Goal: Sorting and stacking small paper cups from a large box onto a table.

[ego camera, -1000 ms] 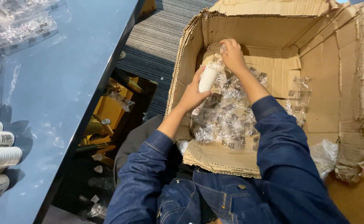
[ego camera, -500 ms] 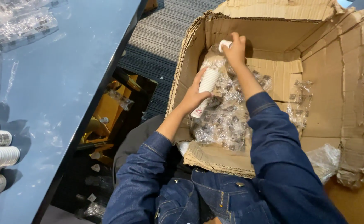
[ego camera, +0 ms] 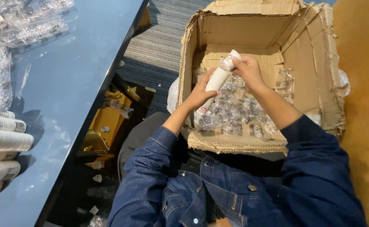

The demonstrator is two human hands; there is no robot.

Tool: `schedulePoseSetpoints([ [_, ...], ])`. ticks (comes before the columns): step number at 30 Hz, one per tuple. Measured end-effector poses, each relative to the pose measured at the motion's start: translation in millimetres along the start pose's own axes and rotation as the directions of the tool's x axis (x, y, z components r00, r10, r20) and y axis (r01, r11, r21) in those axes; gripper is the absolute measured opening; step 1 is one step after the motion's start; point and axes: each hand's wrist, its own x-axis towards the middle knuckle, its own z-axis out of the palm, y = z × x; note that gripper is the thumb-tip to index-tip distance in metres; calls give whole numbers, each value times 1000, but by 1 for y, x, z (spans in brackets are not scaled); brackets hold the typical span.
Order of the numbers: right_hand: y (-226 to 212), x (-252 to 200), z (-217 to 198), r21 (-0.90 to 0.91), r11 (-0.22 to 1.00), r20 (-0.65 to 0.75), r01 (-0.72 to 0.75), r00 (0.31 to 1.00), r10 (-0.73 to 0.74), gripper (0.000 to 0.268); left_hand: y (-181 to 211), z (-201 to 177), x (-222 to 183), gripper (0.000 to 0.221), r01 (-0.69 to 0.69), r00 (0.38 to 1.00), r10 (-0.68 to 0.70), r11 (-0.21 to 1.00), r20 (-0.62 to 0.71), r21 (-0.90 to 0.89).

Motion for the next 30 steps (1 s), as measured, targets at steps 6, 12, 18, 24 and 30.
schedulePoseSetpoints([
  [6, 6, -80, 21, -435, 876, 149, 209, 976, -159, 36, -32, 25, -14, 55, 268, 963, -210, 720, 167, -641],
  [12, -64, -122, 87, -538, 838, 175, 92, 985, 4, 134, -34, 31, -8, 51, 216, 962, -273, 794, -16, -569],
  [18, -73, -115, 86, -487, 866, 108, -114, 976, 190, 148, -14, 50, 5, 56, 577, 785, -584, 569, 205, -586],
  [24, -48, -96, 53, -392, 919, 90, 41, 996, -6, 145, -9, 47, 44, 66, 528, 804, -558, 516, 202, -674],
  [30, -37, -67, 21, -297, 947, -72, 125, 986, -153, 140, -99, 27, 19, 40, 523, 842, -501, 663, -202, 536],
])
